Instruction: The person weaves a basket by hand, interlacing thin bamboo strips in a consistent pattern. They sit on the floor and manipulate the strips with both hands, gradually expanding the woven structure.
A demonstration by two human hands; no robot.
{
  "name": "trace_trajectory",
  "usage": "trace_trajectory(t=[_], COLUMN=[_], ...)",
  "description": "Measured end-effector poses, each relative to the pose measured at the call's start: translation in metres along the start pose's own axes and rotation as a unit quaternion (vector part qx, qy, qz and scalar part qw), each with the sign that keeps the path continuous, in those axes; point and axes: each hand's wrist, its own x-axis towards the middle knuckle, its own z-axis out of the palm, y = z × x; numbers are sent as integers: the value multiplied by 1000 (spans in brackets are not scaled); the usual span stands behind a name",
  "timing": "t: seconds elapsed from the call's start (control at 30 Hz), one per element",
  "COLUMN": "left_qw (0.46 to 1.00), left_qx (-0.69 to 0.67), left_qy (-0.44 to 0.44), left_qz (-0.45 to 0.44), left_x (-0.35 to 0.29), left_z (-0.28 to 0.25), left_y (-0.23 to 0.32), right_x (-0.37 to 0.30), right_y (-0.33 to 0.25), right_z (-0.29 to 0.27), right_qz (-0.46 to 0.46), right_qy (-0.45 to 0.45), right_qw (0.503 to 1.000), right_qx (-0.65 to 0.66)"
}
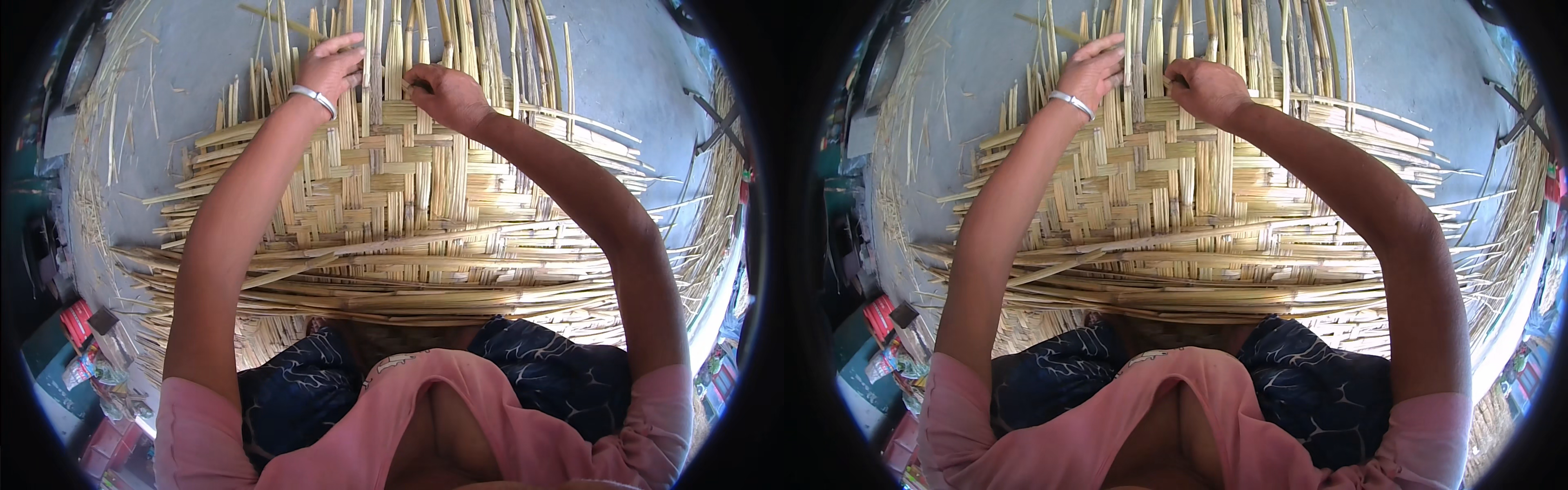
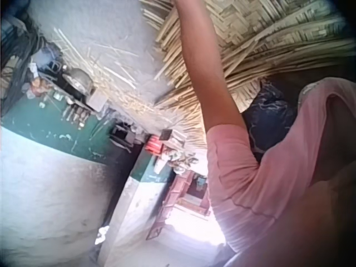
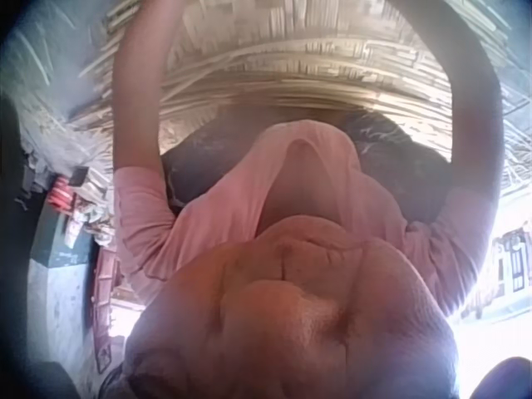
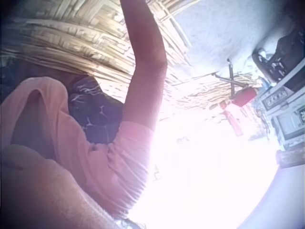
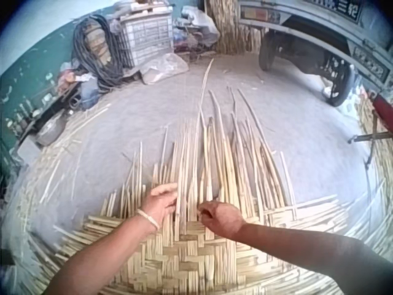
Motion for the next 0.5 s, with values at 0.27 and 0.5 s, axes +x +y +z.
trace_trajectory(t=[0.27,0.5], left_qw=[991,939], left_qx=[63,281], left_qy=[114,18], left_qz=[35,198], left_x=[-40,-68], left_z=[-3,-6], left_y=[-18,-31], right_x=[-7,-17], right_y=[2,9], right_z=[15,17], right_qz=[-112,-219], right_qy=[94,71], right_qw=[978,940], right_qx=[-149,-253])
